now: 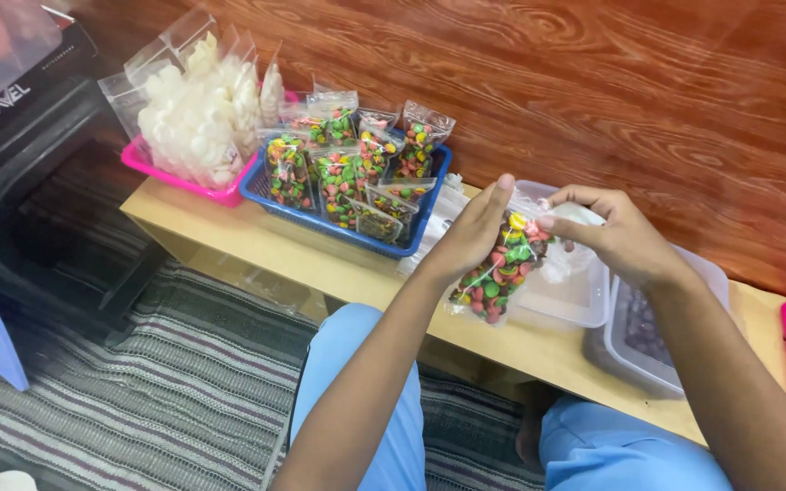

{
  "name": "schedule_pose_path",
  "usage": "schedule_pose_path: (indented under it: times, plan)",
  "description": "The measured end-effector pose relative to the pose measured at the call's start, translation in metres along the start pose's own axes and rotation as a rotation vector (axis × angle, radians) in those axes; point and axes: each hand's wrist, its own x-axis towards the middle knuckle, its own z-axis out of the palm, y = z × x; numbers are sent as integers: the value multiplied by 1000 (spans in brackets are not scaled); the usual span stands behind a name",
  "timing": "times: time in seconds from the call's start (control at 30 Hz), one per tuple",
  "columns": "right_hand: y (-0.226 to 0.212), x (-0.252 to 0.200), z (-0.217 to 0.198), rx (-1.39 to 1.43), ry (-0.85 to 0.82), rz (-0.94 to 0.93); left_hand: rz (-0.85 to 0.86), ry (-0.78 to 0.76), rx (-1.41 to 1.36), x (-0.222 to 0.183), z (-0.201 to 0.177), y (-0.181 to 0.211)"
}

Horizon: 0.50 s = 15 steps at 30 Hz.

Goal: Packing small colorful candies into individual plastic bags using a paper funnel for manual portioning.

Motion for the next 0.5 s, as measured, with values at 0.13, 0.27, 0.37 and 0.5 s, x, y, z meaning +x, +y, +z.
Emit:
schedule_pose_path:
  times: [0.13,0.27,0.37,0.5]
  plan:
    - [2,31,-2,125,-6,2,-5,-10,52,16,-15,46]
    - [-30,61,-13,23,-69,55,14,24,173,35,-42,74]
    - [-39,86,-26,-95,13,-26,72,224,309,42,-74,63]
    - [-43,120,-24,-217,127,-68,-16,440,692,35,-103,51]
